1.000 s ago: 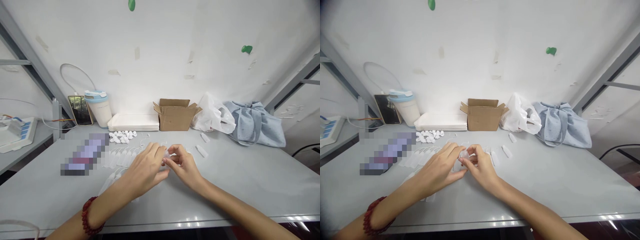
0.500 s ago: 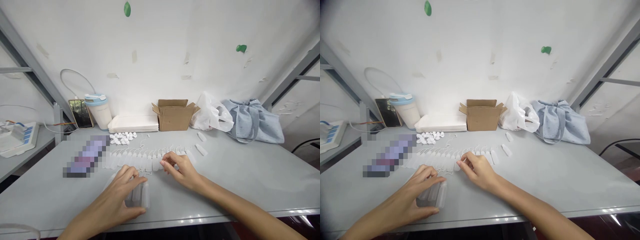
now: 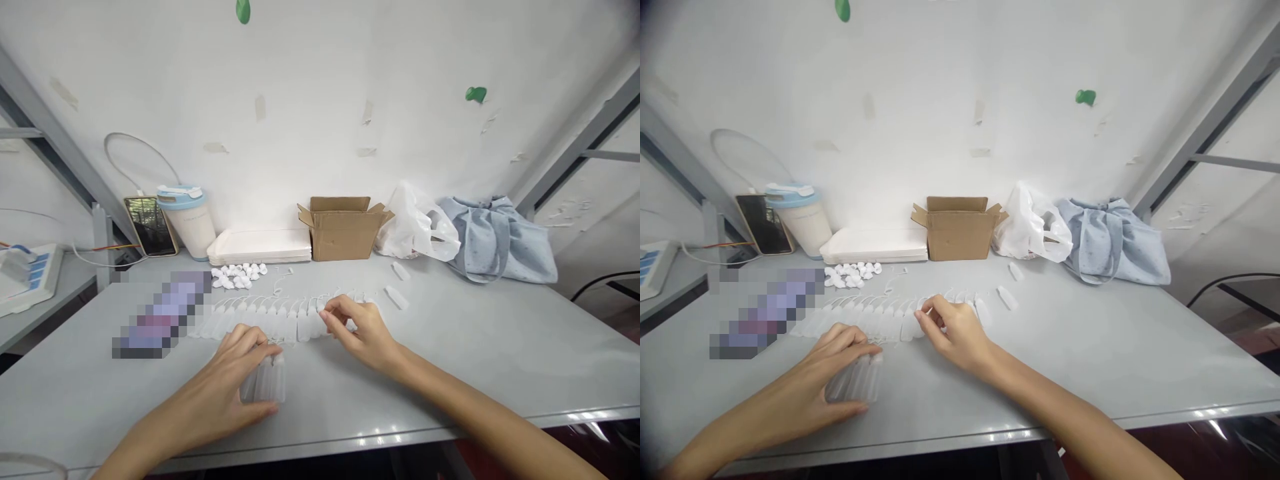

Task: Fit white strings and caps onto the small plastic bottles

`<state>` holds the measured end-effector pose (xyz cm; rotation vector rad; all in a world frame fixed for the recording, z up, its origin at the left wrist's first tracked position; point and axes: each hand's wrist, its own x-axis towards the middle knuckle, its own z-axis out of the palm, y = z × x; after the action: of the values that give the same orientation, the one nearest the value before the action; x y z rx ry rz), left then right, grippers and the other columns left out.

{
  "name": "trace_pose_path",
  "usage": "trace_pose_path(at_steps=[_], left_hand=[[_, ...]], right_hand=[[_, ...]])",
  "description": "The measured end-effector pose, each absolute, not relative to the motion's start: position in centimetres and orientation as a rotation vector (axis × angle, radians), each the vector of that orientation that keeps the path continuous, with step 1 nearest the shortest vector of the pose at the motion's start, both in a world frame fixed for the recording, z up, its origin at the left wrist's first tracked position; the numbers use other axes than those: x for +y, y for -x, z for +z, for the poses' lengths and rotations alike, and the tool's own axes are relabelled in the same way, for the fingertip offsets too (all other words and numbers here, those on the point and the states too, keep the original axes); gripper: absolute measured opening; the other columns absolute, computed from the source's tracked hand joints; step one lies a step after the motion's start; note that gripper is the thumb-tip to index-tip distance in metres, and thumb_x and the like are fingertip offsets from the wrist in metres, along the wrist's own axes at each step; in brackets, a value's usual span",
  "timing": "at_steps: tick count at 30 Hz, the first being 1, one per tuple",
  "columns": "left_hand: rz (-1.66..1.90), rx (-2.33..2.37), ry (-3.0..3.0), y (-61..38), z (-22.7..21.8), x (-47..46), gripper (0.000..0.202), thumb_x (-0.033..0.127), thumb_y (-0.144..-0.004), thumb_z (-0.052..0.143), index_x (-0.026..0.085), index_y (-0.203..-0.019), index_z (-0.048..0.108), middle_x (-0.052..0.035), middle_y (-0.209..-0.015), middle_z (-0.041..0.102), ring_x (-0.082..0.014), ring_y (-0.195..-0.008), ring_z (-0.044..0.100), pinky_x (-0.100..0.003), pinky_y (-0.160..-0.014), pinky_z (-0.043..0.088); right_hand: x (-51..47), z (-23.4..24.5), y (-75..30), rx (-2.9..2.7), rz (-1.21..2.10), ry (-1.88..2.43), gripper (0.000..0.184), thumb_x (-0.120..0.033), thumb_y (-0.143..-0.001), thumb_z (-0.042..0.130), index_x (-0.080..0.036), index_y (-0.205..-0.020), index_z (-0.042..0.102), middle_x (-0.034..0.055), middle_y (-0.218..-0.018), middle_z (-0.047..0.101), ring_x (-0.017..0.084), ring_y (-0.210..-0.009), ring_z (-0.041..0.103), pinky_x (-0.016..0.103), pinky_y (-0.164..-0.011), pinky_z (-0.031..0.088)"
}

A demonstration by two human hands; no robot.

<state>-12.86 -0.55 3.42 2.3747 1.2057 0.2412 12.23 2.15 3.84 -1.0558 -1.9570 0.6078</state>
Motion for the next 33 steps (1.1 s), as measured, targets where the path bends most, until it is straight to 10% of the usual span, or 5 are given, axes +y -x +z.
trace_pose_path(at_steps=[11,23,33], left_hand=[[0.564,1.526,-2.298,12.3,6.7,2.5,0.036,0.048,-0.085,0.047,0.026,-0.112,0.058,-0.0054,-0.104,0.059,-0.0240,-0.100,0.051,-0.030,-0.071,0.048],[0.337,1.489,-2.568,10.4,4.6,11.6,0.032,0.014,-0.071,0.041,0.019,-0.081,0.071,-0.0070,-0.095,0.072,-0.0253,-0.095,0.061,-0.037,-0.088,0.045],[0.383,1.464,-2.594,10.3,3.8,9.7,0.037,0.010,-0.071,0.039,0.017,-0.090,0.069,-0.0085,-0.096,0.070,-0.0251,-0.101,0.057,-0.037,-0.089,0.045]], right_hand=[[3.6,3.6,-13.5,-1.989,0.323,1.051,0.016,-0.027,-0.090,0.041,-0.019,-0.080,0.051,-0.0005,-0.057,0.058,0.010,-0.049,0.053,0.020,-0.047,0.040],[8.1,6.3,-20.2,-1.908,-0.350,1.597,0.020,-0.024,-0.085,0.041,-0.018,-0.076,0.057,0.0055,-0.065,0.067,0.017,-0.055,0.059,0.025,-0.053,0.035],[8.5,7.3,-22.6,-2.226,0.017,2.087,0.018,-0.020,-0.081,0.047,-0.017,-0.094,0.060,0.0074,-0.083,0.069,0.024,-0.086,0.059,0.027,-0.057,0.035]])
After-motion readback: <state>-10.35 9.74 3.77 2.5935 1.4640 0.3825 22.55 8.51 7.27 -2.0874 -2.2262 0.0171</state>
